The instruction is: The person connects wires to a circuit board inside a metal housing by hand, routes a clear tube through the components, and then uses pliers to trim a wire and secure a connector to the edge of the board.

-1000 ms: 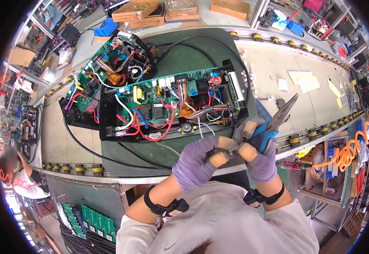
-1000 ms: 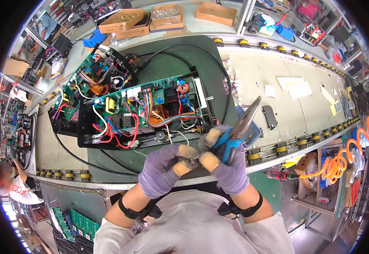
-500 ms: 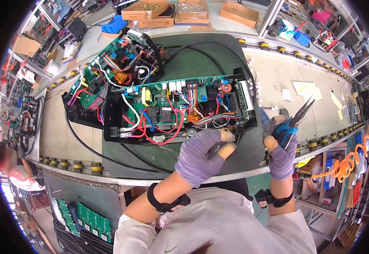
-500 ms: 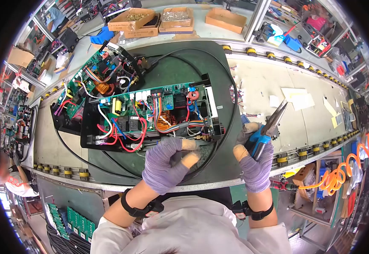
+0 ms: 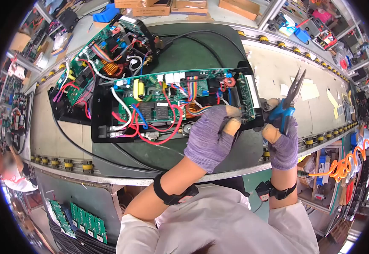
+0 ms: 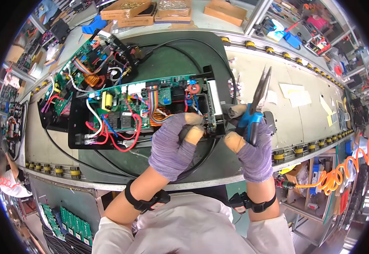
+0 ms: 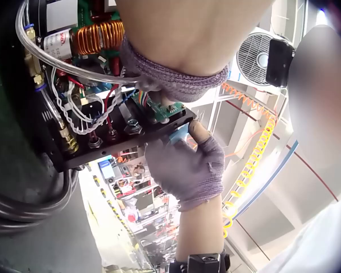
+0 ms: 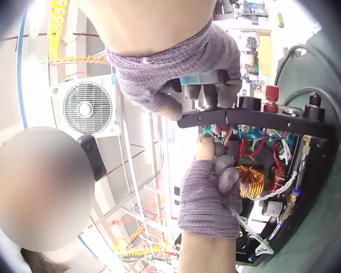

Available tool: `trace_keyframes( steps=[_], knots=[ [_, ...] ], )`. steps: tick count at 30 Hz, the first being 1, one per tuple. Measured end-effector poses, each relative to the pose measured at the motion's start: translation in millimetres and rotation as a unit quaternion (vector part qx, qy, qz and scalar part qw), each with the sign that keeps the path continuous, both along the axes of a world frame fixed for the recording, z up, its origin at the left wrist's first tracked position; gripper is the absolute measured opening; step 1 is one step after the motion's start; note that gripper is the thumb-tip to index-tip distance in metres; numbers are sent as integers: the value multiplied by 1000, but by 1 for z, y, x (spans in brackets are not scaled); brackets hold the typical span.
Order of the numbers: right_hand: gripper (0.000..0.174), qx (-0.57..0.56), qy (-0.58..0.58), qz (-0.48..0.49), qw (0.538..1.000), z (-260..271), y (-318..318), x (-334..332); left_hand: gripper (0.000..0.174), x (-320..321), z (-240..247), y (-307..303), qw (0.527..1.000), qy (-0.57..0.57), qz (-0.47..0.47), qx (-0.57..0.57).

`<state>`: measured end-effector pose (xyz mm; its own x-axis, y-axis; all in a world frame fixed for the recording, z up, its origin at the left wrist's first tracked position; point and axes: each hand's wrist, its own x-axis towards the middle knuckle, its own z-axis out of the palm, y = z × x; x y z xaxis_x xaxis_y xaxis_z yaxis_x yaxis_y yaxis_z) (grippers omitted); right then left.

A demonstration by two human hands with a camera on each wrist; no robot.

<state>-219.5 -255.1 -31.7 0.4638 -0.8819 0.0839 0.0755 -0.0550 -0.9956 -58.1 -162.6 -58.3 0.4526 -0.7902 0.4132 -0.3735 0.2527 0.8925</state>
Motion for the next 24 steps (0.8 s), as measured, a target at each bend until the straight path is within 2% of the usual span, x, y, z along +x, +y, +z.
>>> trace_keyframes(
  steps=[4, 6, 8, 11, 14, 18, 22, 24],
  knots=[
    [55, -41, -30, 19, 999, -11, -2, -1, 23, 2, -2, -1, 1000, -16, -15, 2],
    [61, -21, -42, 15, 999, -7, 5, 6, 21, 0, 2, 0, 999, 16, -17, 25],
    [62, -52, -43, 3, 998, -7, 5, 11, 19, -4, 6, 1, 996, 71, -21, 50],
    [63, -56, -1, -10, 998, -14, 3, 9, 18, -5, 9, 1, 995, 57, -41, 77],
    [64, -58, -5, -4, 998, -13, 2, 10, 18, -7, 6, 0, 989, 105, -55, 90],
    [62, -112, 56, 4, 992, -18, -3, 7, 19, -9, 7, -1, 984, 142, -55, 88],
    [62, -68, -3, 1, 998, -20, 0, 10, 19, -7, 6, -2, 984, 144, -55, 90],
    [62, -75, 4, -1, 997, -15, 2, 11, 19, -7, 5, -2, 985, 138, -58, 90]
  ],
)
